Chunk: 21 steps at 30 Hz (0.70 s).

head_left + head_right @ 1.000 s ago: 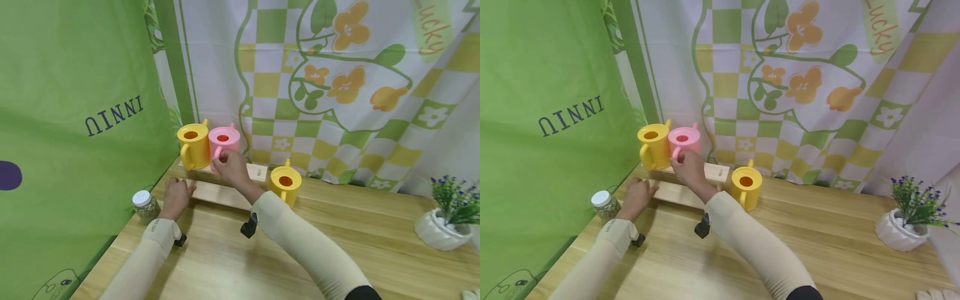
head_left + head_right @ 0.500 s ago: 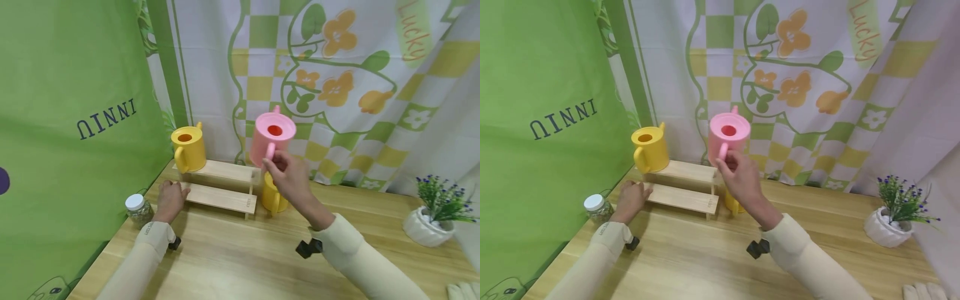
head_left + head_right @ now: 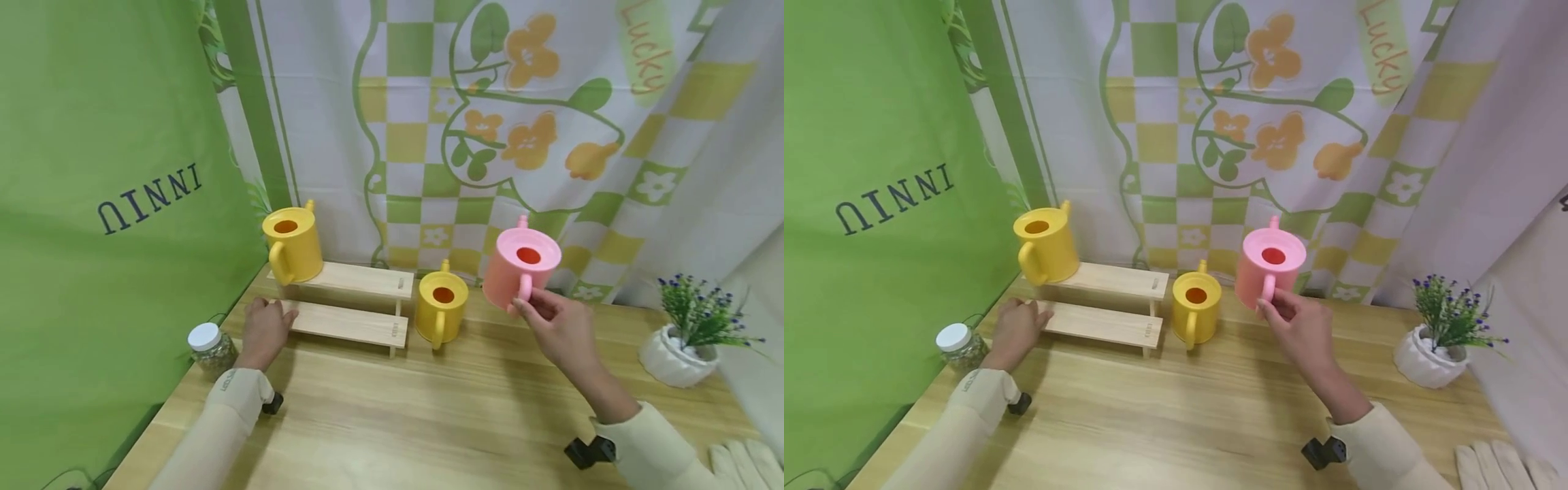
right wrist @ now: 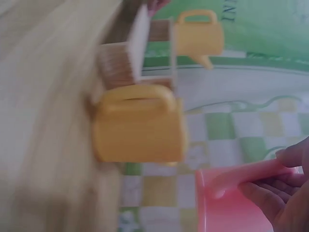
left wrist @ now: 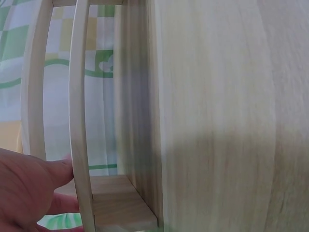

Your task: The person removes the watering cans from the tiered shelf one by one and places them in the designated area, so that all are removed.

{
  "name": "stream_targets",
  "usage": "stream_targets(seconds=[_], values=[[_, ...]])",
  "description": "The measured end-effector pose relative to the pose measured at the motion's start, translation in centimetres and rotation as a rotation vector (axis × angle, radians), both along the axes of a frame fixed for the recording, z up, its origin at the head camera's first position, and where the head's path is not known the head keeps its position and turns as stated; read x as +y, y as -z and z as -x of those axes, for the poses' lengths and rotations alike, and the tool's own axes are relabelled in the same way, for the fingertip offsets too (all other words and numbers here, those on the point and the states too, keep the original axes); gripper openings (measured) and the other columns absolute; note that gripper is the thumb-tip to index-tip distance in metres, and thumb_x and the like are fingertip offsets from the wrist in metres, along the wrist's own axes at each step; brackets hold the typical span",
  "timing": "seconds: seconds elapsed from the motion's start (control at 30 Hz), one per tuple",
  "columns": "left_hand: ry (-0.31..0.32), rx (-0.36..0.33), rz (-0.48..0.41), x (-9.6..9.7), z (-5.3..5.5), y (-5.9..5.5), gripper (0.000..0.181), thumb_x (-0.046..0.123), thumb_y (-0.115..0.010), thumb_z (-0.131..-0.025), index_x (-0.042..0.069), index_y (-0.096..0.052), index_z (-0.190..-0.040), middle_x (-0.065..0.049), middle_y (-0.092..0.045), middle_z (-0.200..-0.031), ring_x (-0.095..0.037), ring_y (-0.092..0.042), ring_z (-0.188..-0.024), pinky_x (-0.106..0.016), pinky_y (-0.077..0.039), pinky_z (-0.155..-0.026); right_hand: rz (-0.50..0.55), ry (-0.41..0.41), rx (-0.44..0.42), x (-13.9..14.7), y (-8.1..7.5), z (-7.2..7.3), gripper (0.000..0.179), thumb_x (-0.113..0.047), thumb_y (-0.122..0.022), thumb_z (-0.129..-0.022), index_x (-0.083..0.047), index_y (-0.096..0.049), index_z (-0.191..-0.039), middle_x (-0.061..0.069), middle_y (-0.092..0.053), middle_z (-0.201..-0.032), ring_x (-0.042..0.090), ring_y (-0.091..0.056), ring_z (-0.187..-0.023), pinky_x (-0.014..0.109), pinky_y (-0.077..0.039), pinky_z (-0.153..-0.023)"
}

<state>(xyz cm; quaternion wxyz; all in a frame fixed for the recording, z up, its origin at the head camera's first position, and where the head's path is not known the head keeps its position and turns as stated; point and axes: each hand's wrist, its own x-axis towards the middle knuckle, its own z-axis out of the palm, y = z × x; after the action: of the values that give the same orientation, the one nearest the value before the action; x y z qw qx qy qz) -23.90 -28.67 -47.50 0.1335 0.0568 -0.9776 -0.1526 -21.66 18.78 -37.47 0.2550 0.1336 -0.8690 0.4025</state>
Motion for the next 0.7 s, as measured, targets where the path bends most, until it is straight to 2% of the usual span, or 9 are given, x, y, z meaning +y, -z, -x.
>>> stream_targets(seconds=[0.13,0.23,0.37,0.5,0.7], values=[[0.004,-0.01,-0.003,0.1,0.1,0.0,0.043,0.032,-0.056,-0.102,-0.007,-0.063,-0.085,-0.032,-0.063,-0.098,-0.046,-0.052,-0.103,-0.056,-0.049,-0.083,0.007,0.011,-0.019,0.5,2.8,0.4,0.025,-0.005,-0.077,-0.086,0.009,-0.073,-0.107,0.026,-0.075,-0.087,-0.032,-0.048,-0.074,0.001,-0.045,-0.06],[0.002,-0.001,0.025,0.2,0.1,-0.1,0.043,0.032,-0.057,-0.101,-0.008,-0.064,-0.086,-0.033,-0.065,-0.095,-0.047,-0.052,-0.102,-0.057,-0.048,-0.084,0.025,0.021,-0.034,0.3,4.2,0.5,0.026,-0.005,-0.079,-0.084,0.009,-0.074,-0.106,0.026,-0.075,-0.088,-0.03,-0.048,-0.073,0.002,-0.045,-0.059],[-0.002,0.017,0.043,0.3,-0.1,-0.2,0.044,0.032,-0.059,-0.1,-0.01,-0.065,-0.09,-0.034,-0.065,-0.095,-0.048,-0.054,-0.1,-0.058,-0.047,-0.085,0.021,0.052,-0.067,-0.3,5.4,0.7,0.026,-0.007,-0.08,-0.083,0.007,-0.075,-0.104,0.024,-0.076,-0.087,-0.021,-0.052,-0.068,0.004,-0.044,-0.055],[-0.011,0.016,0.036,0.6,-0.3,-0.3,0.045,0.032,-0.059,-0.101,-0.012,-0.065,-0.095,-0.037,-0.062,-0.102,-0.05,-0.053,-0.1,-0.058,-0.048,-0.083,0.02,0.071,-0.109,-0.4,6.4,0.8,0.024,-0.008,-0.08,-0.083,0.005,-0.076,-0.103,0.022,-0.076,-0.087,-0.01,-0.057,-0.068,0.005,-0.043,-0.055],[-0.016,-0.002,0.025,0.7,-0.4,-0.3,0.045,0.031,-0.057,-0.102,-0.013,-0.065,-0.1,-0.039,-0.06,-0.108,-0.051,-0.051,-0.105,-0.058,-0.047,-0.087,0.027,0.082,-0.154,-0.1,8.0,1.4,0.025,-0.009,-0.08,-0.084,0.005,-0.076,-0.104,0.022,-0.077,-0.089,-0.011,-0.056,-0.069,0.006,-0.045,-0.056]])
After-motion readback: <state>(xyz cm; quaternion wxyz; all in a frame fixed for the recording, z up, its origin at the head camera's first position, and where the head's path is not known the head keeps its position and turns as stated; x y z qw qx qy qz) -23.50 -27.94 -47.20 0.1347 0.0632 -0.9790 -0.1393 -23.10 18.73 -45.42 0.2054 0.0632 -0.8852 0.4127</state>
